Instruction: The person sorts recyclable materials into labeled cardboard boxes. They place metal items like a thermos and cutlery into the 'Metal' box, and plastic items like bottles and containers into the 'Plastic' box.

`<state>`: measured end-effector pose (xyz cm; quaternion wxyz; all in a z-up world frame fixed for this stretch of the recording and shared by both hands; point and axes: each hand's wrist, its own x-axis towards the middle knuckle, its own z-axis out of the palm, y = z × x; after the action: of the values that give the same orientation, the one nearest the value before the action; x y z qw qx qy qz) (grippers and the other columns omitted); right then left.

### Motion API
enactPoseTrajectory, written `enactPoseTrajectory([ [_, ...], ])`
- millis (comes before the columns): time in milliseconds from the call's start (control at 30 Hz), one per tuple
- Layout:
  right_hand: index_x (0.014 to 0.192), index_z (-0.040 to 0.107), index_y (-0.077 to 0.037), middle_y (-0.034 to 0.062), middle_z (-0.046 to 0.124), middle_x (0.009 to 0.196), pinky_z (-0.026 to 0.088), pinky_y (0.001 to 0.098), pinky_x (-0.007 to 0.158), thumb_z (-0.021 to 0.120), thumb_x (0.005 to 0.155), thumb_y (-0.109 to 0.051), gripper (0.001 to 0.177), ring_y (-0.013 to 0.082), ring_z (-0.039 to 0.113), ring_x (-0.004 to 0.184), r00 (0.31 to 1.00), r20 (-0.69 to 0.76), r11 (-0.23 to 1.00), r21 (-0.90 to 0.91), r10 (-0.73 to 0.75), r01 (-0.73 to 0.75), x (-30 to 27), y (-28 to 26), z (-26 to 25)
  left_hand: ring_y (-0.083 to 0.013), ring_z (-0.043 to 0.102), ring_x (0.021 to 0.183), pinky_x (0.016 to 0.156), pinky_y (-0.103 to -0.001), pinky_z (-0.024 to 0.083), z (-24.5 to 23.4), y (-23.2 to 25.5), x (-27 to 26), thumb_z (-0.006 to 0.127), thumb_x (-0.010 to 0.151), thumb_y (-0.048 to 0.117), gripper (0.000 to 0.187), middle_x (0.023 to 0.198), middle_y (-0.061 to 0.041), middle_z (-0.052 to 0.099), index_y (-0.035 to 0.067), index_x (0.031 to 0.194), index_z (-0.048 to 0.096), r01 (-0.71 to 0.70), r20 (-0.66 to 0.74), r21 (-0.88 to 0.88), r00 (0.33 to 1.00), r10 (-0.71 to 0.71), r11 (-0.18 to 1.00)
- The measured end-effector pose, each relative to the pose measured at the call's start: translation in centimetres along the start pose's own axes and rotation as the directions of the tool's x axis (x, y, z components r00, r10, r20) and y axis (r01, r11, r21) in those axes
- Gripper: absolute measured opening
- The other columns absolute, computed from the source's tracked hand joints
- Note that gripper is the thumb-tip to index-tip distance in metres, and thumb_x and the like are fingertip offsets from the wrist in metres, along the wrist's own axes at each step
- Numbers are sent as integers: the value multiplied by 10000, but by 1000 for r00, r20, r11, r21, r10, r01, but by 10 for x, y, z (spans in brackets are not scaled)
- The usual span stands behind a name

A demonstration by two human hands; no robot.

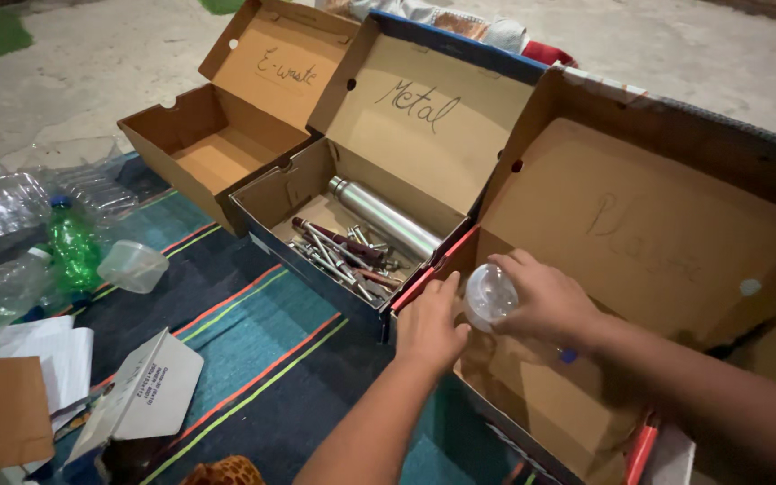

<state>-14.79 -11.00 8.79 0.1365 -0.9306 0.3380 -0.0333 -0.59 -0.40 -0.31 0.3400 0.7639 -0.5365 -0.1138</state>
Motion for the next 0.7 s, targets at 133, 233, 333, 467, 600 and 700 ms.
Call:
enactPoseTrajectory([
  [133,1364,540,-113,114,603,1274,496,415,969,917,554,-341,922,321,601,1195,983,-60,982,68,-174,178,10,1,10,-328,625,1115,898,-467,518,4,0,1,843,679,145,901,1222,-134,593,87,1487,446,-10,-23,46,1000,11,999],
  [233,1338,548,-75,132,597,1272,494,413,978,923,551,-339,911,329,599,1191,967,-68,960,121,-246,253,18,1,16,-350,620,1115,904,-474,522,5,1,2,864,716,195,878,1217,-163,582,32,1458,424,33,-23,13,999,-33,999],
  [333,1343,546,-69,135,585,1286,490,415,982,909,555,-319,903,328,591,1202,954,-65,938,177,-293,300,24,0,22,-361,623,1136,895,-463,541,5,3,0,844,700,98,874,1245,-177,574,-4,1453,412,17,-105,46,994,-12,999],
  [467,1353,533,-63,143,570,1291,482,415,998,892,571,-302,893,325,577,1217,939,-52,918,200,-339,342,30,1,23,-366,617,1155,914,-462,538,-2,8,-2,847,712,88,922,1301,-186,543,-13,1484,354,65,-61,50,996,-62,997],
  [600,1354,527,-54,154,580,1259,480,407,1008,903,561,-304,913,320,584,1207,930,-52,902,231,-364,366,33,12,25,-381,600,1158,913,-467,530,-11,14,-1,892,659,135,1057,1353,-198,495,66,1535,305,91,-13,22,996,-91,996],
  [700,1359,539,-61,152,593,1279,482,398,1024,898,551,-291,913,310,591,1221,937,-52,900,266,-345,346,35,23,32,-385,609,1134,906,-478,531,-13,17,-1,917,660,215,1008,1371,-211,475,153,1507,374,71,5,46,997,-71,996],
])
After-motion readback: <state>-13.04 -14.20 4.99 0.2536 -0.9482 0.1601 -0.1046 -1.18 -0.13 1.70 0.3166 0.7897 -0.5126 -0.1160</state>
